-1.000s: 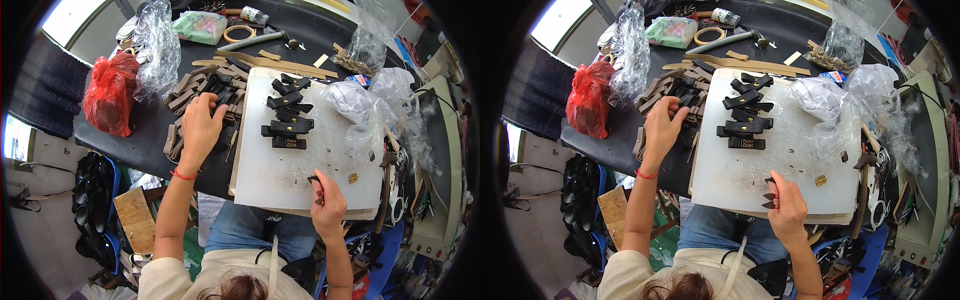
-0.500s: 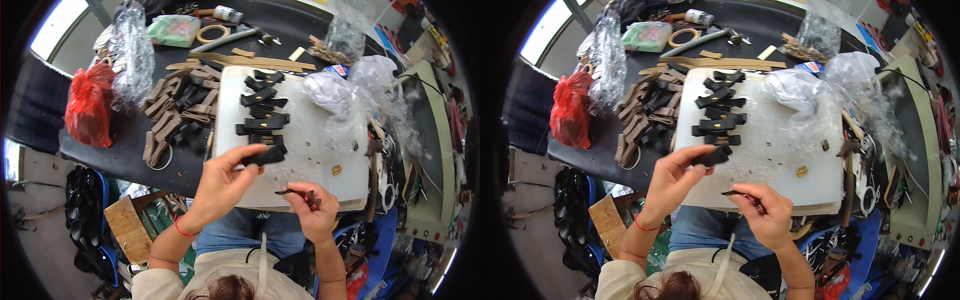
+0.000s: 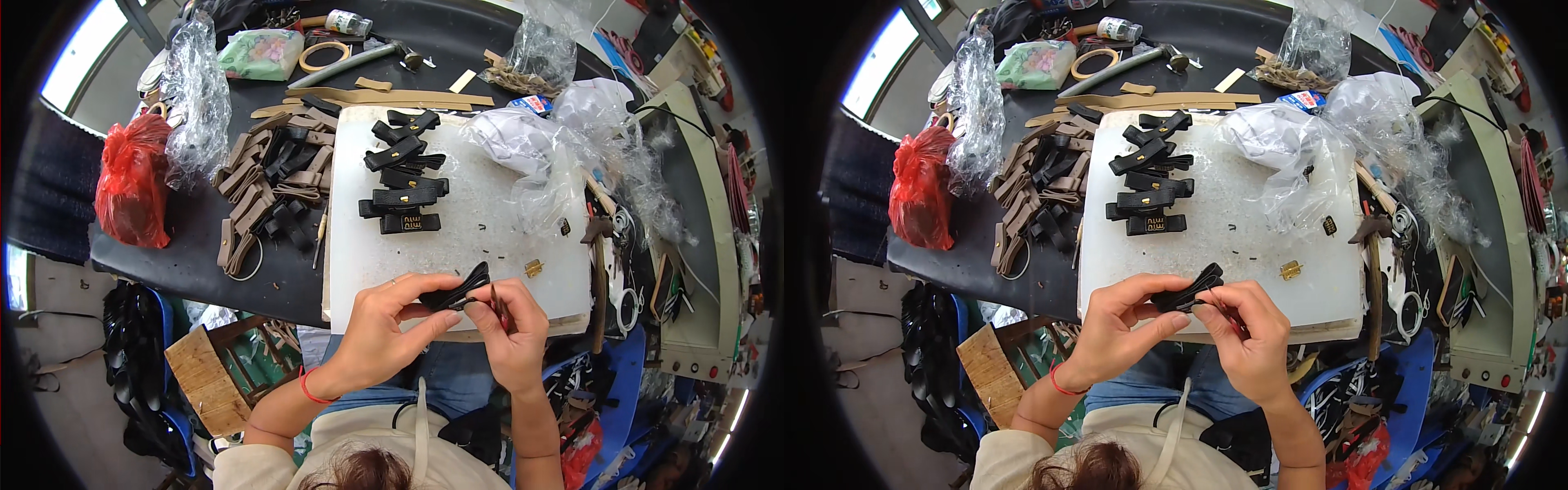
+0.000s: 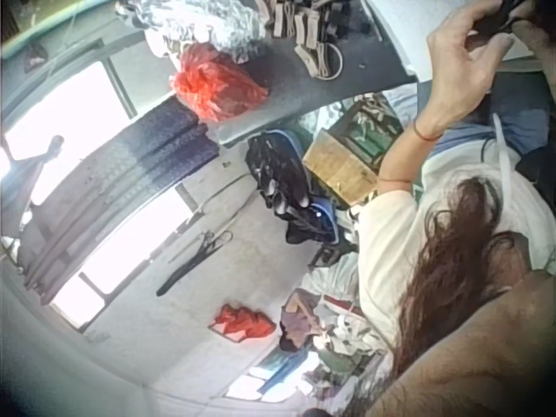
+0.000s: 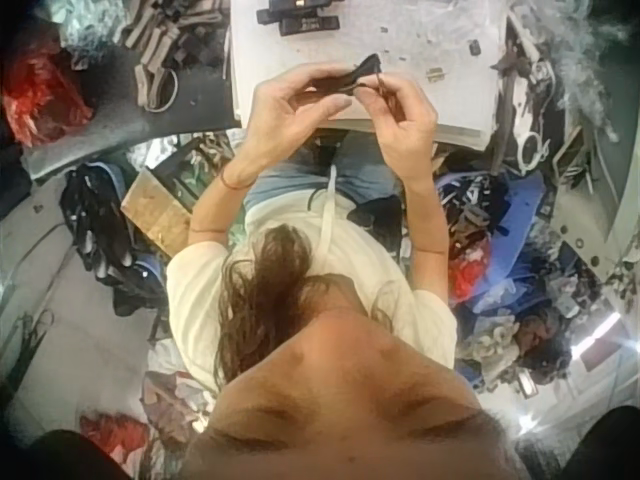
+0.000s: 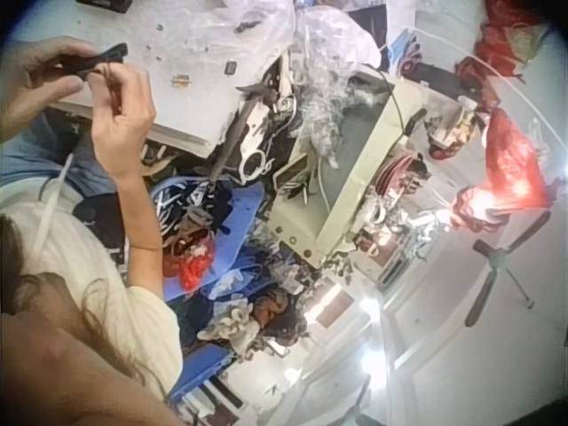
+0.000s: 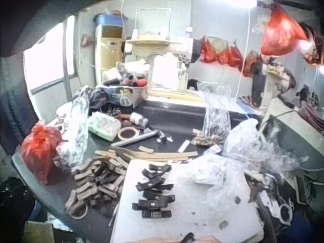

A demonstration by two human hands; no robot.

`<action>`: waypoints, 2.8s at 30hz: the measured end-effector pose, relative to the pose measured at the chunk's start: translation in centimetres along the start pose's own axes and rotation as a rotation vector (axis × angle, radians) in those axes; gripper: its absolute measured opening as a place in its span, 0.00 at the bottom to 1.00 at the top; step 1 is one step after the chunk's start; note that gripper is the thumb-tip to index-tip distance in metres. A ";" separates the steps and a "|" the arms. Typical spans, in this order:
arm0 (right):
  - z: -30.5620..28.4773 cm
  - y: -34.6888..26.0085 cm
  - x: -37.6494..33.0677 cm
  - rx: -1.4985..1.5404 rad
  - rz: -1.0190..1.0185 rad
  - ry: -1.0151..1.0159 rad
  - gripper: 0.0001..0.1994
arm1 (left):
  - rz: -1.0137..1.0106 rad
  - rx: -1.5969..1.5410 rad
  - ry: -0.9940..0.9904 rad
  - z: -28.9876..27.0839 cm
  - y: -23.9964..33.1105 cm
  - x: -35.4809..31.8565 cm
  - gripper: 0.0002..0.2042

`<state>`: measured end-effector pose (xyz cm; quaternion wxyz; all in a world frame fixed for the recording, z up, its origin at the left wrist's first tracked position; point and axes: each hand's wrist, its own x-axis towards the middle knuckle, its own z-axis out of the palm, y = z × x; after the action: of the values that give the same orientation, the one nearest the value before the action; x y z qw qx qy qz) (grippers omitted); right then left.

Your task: The person assembles small black plastic buckles by inserting metal pins into them. They use red-handled pliers to secure the pins and trim excess material. The person handles the buckles one at a time, placing the finished units in a pile on the table.

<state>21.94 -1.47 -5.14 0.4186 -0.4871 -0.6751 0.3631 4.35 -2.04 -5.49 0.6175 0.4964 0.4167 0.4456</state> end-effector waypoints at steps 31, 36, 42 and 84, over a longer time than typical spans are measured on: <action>0.4 1.0 -0.2 0.916 0.545 -0.160 0.13 | -0.151 -0.269 0.025 0.5 -1.7 -0.7 0.13; -1.1 0.8 0.2 0.650 0.276 -0.285 0.13 | -0.509 -0.700 -0.335 -1.6 -0.9 -0.2 0.18; -0.5 0.9 -0.4 -0.159 0.022 0.044 0.14 | -0.340 -0.557 -0.030 -0.5 -0.9 -0.6 0.18; -5.5 3.5 0.0 -0.564 0.007 0.196 0.12 | 0.624 1.277 0.346 -4.7 0.2 9.2 0.17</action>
<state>28.24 -0.09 -6.19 0.3286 -0.6193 -0.7039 0.1140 2.16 7.94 -6.69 -0.0229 0.7779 0.5260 0.3430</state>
